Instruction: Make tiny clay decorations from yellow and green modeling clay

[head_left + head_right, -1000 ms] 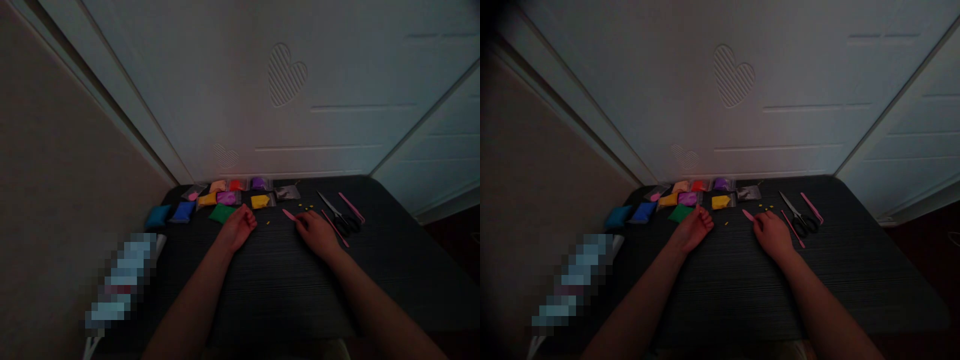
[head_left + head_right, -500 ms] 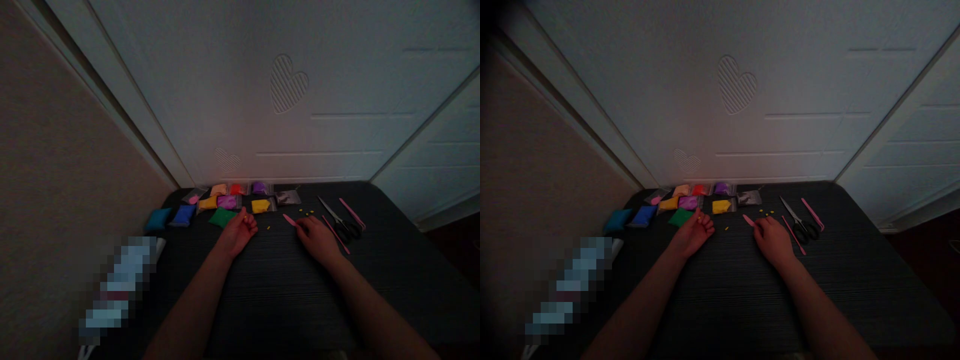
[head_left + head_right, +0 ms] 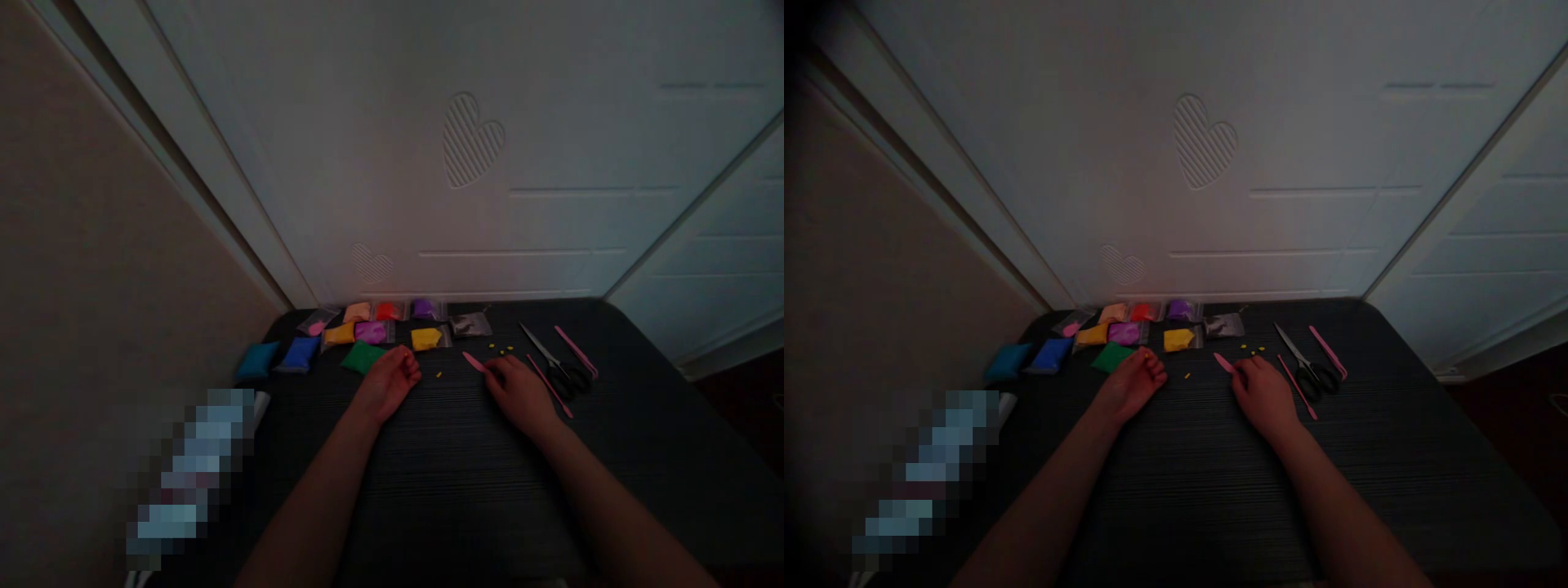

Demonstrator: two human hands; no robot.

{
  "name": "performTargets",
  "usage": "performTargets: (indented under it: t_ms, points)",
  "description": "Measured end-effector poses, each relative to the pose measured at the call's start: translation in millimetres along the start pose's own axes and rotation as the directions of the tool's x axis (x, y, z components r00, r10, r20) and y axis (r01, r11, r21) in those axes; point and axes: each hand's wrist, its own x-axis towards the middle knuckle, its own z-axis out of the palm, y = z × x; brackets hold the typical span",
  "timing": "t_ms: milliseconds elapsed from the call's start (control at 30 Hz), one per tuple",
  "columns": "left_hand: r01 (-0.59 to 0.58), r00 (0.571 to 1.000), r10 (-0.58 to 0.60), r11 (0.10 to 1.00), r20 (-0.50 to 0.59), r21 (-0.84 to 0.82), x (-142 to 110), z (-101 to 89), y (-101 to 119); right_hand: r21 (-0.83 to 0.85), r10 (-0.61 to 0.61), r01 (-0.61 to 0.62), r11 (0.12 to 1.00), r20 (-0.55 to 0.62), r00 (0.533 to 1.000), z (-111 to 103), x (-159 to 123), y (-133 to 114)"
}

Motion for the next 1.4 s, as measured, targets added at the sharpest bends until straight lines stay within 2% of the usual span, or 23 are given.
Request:
performTargets:
  t_ms: [567,700,800,900,1033,1200,1400]
  points:
    - [-0.015,0.995,0.021,0.998,-0.096,0.067,-2,-0.4,0,0.010,-0.016,0.015,1.000,0.043,0.999,1,-1,1]
    - [-0.061,0.991,0.077,0.988,-0.105,0.143,-2,0.8,-1,0.004,-0.015,0.015,1.000,0.049,0.999,2,0,1]
    - [-0.133,0.977,0.171,0.957,-0.131,0.259,-1,1.0,-1,-0.005,-0.016,0.017,1.000,0.053,0.998,1,0,0]
    - [-0.239,0.926,0.338,0.868,-0.166,0.435,-1,0.1,4,-0.013,-0.010,0.011,1.000,0.050,0.999,1,0,0]
    - [-0.325,0.837,0.530,0.684,-0.138,0.654,-3,-4.1,13,-0.013,-0.004,0.004,1.000,0.033,0.999,0,0,-2]
    - [-0.283,0.786,0.608,0.513,-0.111,0.810,3,-13.5,15,-0.009,-0.001,0.001,1.000,0.018,1.000,-1,0,-3]
    - [-0.213,0.730,0.675,0.372,-0.106,0.904,7,-24.2,17,-0.026,0.008,-0.008,1.000,-0.006,1.000,-2,-1,-5]
